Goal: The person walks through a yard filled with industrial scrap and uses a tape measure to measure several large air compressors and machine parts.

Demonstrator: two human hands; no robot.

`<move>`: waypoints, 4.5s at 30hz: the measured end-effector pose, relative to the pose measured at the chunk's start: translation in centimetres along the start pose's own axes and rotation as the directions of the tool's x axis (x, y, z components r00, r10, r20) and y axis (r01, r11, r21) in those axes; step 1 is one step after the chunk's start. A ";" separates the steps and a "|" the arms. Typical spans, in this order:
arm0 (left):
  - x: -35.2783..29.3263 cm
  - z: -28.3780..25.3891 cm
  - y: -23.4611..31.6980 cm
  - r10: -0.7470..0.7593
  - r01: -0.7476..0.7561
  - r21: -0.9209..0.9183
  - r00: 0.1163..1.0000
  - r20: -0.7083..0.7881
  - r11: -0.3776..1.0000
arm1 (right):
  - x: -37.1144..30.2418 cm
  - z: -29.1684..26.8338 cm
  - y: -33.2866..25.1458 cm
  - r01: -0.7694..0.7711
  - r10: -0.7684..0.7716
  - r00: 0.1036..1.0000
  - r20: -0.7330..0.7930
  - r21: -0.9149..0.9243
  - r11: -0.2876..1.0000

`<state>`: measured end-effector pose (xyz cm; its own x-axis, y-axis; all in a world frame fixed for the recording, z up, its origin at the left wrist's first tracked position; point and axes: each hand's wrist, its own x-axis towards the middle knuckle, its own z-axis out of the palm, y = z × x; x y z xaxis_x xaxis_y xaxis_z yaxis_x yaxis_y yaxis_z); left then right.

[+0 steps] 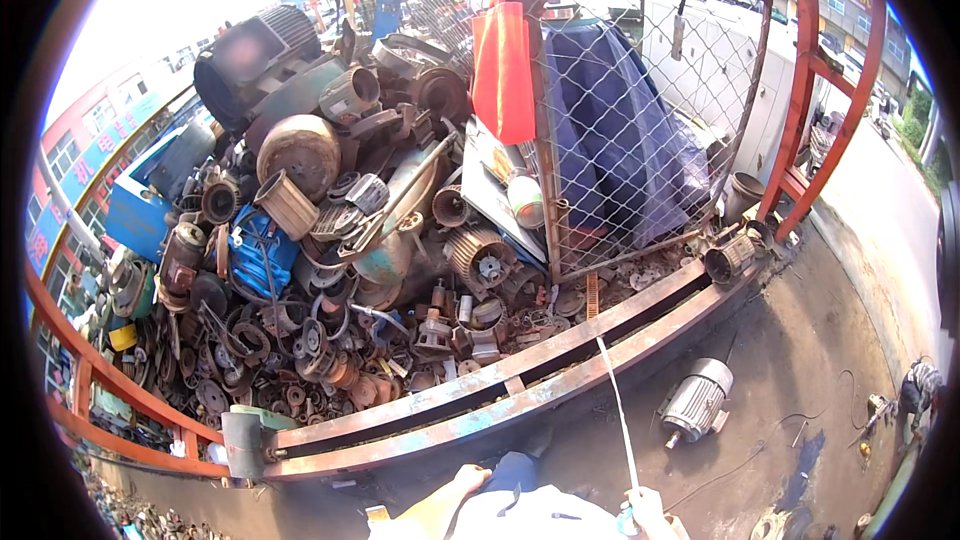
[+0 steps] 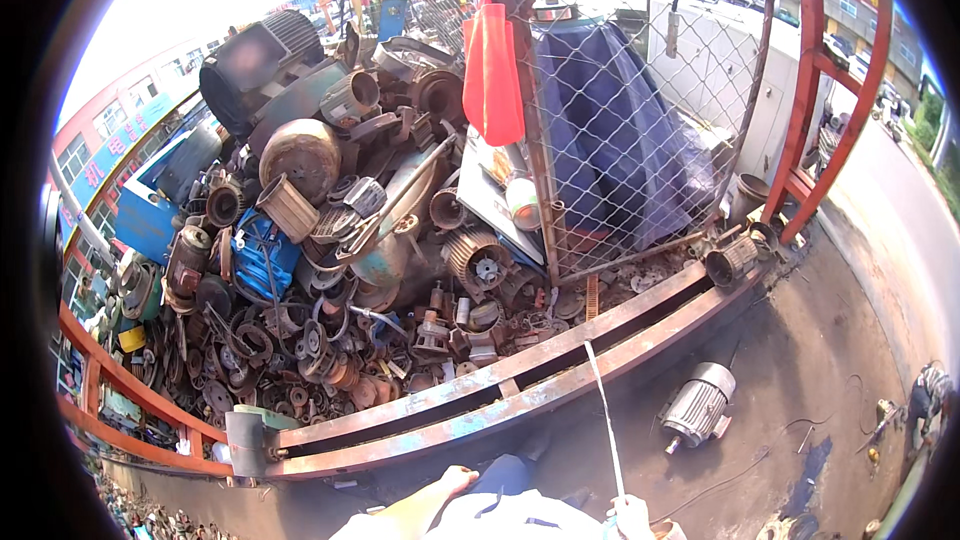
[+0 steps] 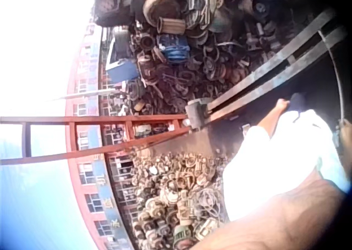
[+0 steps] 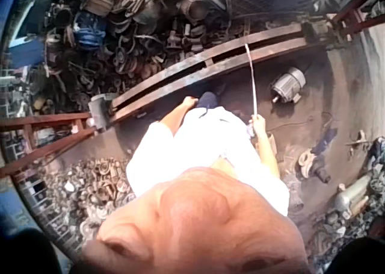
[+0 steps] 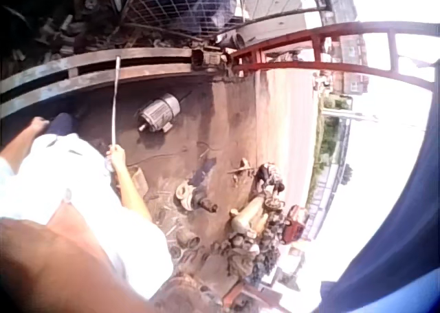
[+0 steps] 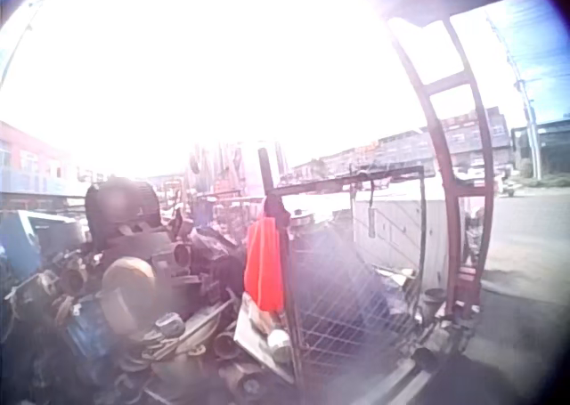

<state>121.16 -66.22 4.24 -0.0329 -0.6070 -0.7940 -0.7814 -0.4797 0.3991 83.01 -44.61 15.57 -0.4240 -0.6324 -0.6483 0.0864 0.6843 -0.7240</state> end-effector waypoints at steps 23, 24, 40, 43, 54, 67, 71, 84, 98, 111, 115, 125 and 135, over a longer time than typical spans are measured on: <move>10.3 17.8 38.0 0.035 -0.384 0.586 0.855 0.518 0.713 | -17.2 13.2 24.2 -0.292 0.913 0.390 -0.118 0.925 0.244; 10.1 19.4 39.0 0.057 -0.423 0.559 0.830 0.555 0.713 | -16.7 13.7 25.6 -0.324 0.921 0.369 -0.121 0.912 0.250; -4.0 52.1 51.4 0.001 -0.540 0.594 0.740 0.672 0.597 | -13.1 -36.2 27.5 -0.122 0.767 0.361 -0.531 0.788 0.603; -3.8 57.7 54.6 -0.008 -0.554 0.677 0.771 0.637 0.484 | -12.6 -42.3 27.3 -0.146 0.767 0.353 -0.536 0.778 0.611; -8.7 90.2 75.4 0.083 -0.684 0.586 0.678 0.730 0.434 | -7.6 -53.1 38.1 -0.200 0.890 0.209 -0.404 0.874 0.444; -22.5 123.0 88.4 0.083 -0.650 0.568 0.691 0.718 0.505 | -3.0 -100.1 50.6 -0.153 0.742 0.222 -0.633 0.729 0.667; -22.5 127.6 89.4 0.103 -0.726 0.596 0.660 0.745 0.343 | -4.6 -112.5 55.0 0.050 0.728 0.234 -0.644 0.756 0.653; -30.1 170.0 98.8 -0.183 -0.620 0.734 0.716 0.674 0.278 | -10.5 -124.3 66.5 0.224 0.974 0.080 -0.212 0.956 0.190; -77.5 218.0 99.3 0.006 -0.986 0.154 0.155 0.988 0.059 | -16.6 -140.9 83.2 0.496 0.977 -0.064 0.205 0.856 -0.147; -83.8 228.9 95.5 -0.092 -0.881 0.470 0.473 0.876 -0.046 | -40.0 -179.1 104.5 0.510 0.927 -0.063 -0.371 0.786 0.349; -89.3 237.7 93.9 -0.134 -0.944 0.293 0.273 0.953 0.155 | -40.1 -189.2 105.0 0.447 0.877 -0.004 -0.480 0.784 0.431; -109.5 254.1 89.1 -0.326 -0.560 0.265 -0.010 0.945 0.785 | -38.9 -208.4 105.8 -0.068 0.707 0.387 -0.593 0.746 0.663; -108.8 269.0 94.4 -0.040 -0.610 0.316 0.422 0.906 0.727 | -37.2 -225.1 115.7 -0.246 0.439 0.539 -0.718 0.365 0.898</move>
<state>-116.63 124.98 4.98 -0.5468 0.3372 -0.7664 -0.7451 0.2216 0.6291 -94.17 139.80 8.99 -0.8383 0.2203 -0.4987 0.5107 0.6374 -0.5769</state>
